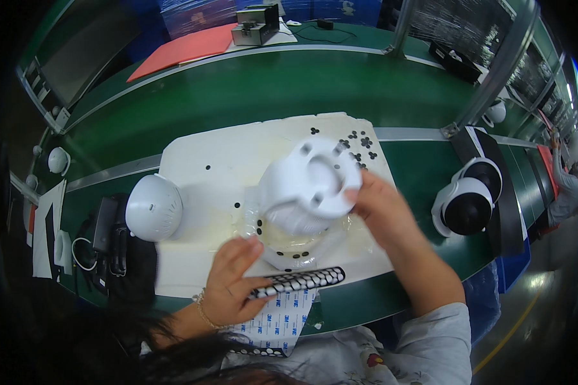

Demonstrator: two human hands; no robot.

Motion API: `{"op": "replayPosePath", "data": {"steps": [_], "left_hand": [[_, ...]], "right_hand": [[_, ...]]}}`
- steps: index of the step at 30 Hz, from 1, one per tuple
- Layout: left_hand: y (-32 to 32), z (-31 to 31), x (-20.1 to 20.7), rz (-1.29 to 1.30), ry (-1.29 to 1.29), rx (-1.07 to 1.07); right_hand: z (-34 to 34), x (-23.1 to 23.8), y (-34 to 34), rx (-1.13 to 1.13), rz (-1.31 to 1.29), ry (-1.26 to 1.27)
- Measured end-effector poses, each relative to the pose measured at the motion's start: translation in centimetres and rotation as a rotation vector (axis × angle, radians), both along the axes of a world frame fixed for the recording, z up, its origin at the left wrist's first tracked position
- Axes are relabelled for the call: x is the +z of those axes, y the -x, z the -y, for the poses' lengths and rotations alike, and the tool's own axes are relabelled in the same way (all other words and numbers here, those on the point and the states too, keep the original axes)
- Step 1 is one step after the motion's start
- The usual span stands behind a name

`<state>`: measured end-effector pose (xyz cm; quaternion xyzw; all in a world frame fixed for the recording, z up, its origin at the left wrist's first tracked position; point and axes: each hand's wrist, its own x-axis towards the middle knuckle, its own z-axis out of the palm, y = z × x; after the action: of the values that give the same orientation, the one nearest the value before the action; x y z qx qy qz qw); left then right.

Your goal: The person repeatedly picks small black circular components from a white foam tray and places them into holes on the bottom of white dome-shaped camera housings. The person handles the housings one at a time, placing each finished unit onto a green conveyor belt.

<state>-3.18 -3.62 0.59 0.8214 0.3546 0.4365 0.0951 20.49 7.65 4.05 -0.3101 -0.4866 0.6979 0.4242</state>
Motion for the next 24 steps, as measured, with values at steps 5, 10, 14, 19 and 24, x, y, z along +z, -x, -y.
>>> {"op": "replayPosePath", "data": {"steps": [5, 10, 14, 19, 24], "left_hand": [[-0.3, -0.1, 0.3, 0.027, 0.038, -0.217], [-0.5, 0.1, 0.3, 0.006, 0.085, -0.244], [-0.6, 0.1, 0.2, 0.001, 0.035, -0.23], [-1.2, -0.4, 0.3, -0.173, 0.058, -0.254], [-1.6, 0.2, -0.1, -0.097, 0.099, -0.121]], "right_hand": [[-9.7, -1.8, 1.0, -0.407, 0.531, -0.473], [-18.2, -6.8, 0.8, -0.546, 1.452, -1.228], [-18.1, -7.1, 0.7, -0.499, 1.447, -0.997], [-5.5, -6.9, -2.8, -0.194, 1.067, -0.835], [6.2, -6.5, -10.7, -0.412, 1.548, -0.783]]}}
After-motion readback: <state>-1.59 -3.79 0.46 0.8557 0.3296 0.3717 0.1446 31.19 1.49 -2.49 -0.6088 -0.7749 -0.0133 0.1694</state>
